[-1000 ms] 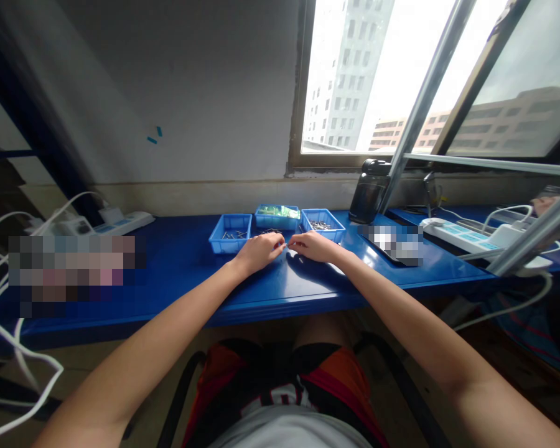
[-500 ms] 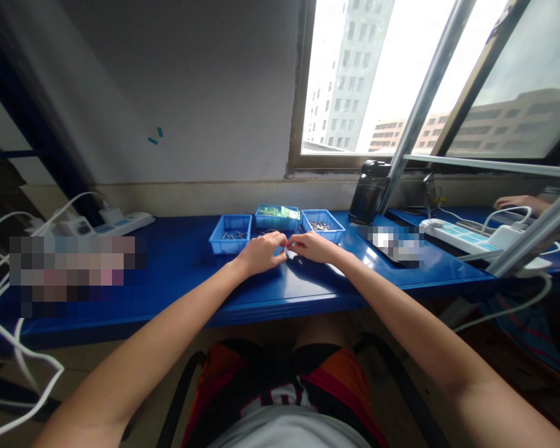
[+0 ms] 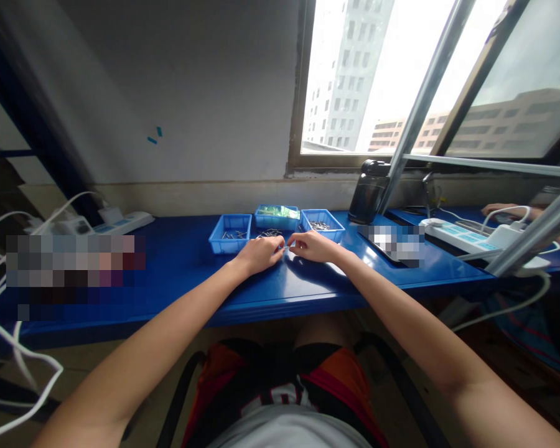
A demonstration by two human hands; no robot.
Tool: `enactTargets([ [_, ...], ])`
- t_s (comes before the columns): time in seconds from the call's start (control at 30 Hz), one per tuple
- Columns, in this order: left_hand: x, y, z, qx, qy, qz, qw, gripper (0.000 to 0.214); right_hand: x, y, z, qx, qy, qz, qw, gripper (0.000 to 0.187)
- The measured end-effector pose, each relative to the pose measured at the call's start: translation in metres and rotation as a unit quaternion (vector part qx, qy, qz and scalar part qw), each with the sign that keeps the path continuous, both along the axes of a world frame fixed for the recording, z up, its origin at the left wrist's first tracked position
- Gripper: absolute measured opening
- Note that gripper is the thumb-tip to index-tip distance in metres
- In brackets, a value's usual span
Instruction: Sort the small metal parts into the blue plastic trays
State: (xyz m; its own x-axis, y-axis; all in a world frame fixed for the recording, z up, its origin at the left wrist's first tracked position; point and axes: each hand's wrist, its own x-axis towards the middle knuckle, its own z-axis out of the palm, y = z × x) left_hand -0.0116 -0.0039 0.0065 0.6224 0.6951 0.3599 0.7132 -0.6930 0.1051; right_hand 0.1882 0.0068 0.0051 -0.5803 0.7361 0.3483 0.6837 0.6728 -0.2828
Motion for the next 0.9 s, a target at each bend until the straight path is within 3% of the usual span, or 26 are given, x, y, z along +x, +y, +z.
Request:
enactTargets([
  [0.9, -0.0009, 0.0023, -0.0006, 0.021, 0.036, 0.041, 0.998, 0.024, 0.0031, -0.0004, 0.0025, 0.014, -0.023, -0.020, 0.999, 0.025],
])
